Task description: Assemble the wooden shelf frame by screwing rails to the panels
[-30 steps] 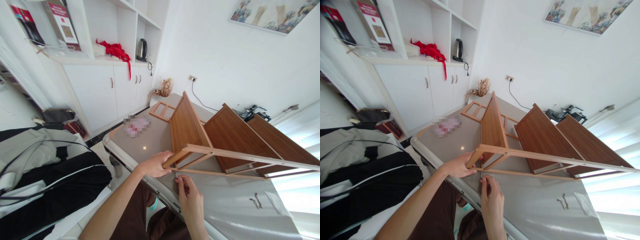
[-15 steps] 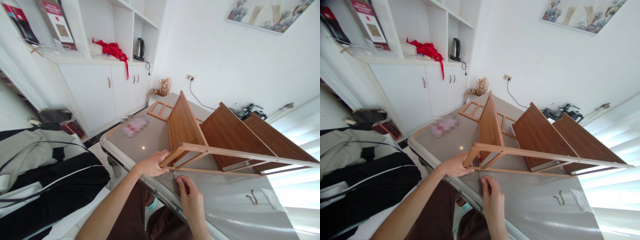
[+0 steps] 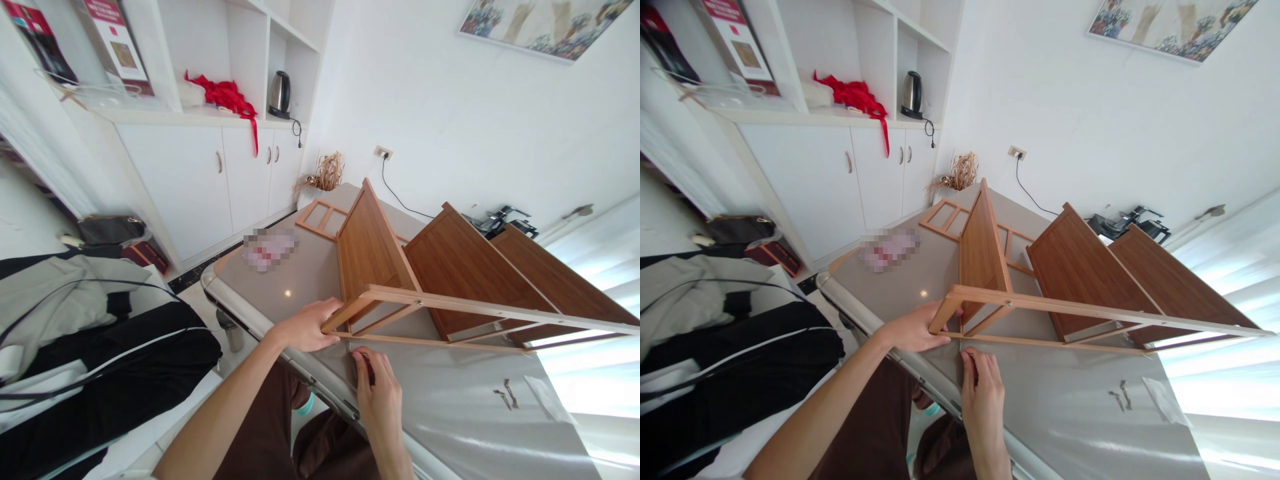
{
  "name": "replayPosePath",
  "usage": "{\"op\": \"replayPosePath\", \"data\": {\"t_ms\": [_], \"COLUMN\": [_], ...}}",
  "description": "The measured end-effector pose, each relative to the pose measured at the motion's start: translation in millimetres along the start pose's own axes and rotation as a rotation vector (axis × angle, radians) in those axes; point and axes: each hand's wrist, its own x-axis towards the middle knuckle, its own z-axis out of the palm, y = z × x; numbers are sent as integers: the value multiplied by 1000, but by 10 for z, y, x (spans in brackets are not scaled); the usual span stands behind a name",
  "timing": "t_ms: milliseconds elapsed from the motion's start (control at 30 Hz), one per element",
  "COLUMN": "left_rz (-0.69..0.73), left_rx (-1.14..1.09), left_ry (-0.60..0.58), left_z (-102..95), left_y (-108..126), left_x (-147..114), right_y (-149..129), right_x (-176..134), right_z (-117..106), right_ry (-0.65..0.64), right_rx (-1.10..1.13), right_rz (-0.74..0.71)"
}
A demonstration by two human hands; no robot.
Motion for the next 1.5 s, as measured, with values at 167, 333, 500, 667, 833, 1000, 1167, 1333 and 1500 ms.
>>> {"op": "replayPosePath", "data": {"t_ms": [167,333,500,667,833,1000,1167,1333,1500], "left_rz": [5,29,23,16,16,17,24,-13,-5], "left_rx": [-2,-3,-5,-10,5,4,-5,-13,-1], "left_ry": [-4,5,2,2,-8,-7,-8,-8,-4], "left_z": [2,7,11,7,-3,-12,-27,-30,-28], "left_y": [-5,-25,-27,-22,-21,-17,8,38,47], "left_x": [2,1,3,3,3,3,-4,-12,-14], "right_y": [-1,-24,-66,-99,-111,-82,-16,35,116], "right_x": [19,44,98,157,217,257,174,97,131], "right_z": [-6,-25,-47,-92,-149,-181,-135,-95,-141], "right_ry": [-24,-37,-50,-140,-191,-177,-112,-94,-123], "right_rx": [10,4,-21,-42,-48,-8,4,64,107], "right_rz": [-13,-31,-73,-151,-199,-141,32,220,309]}}
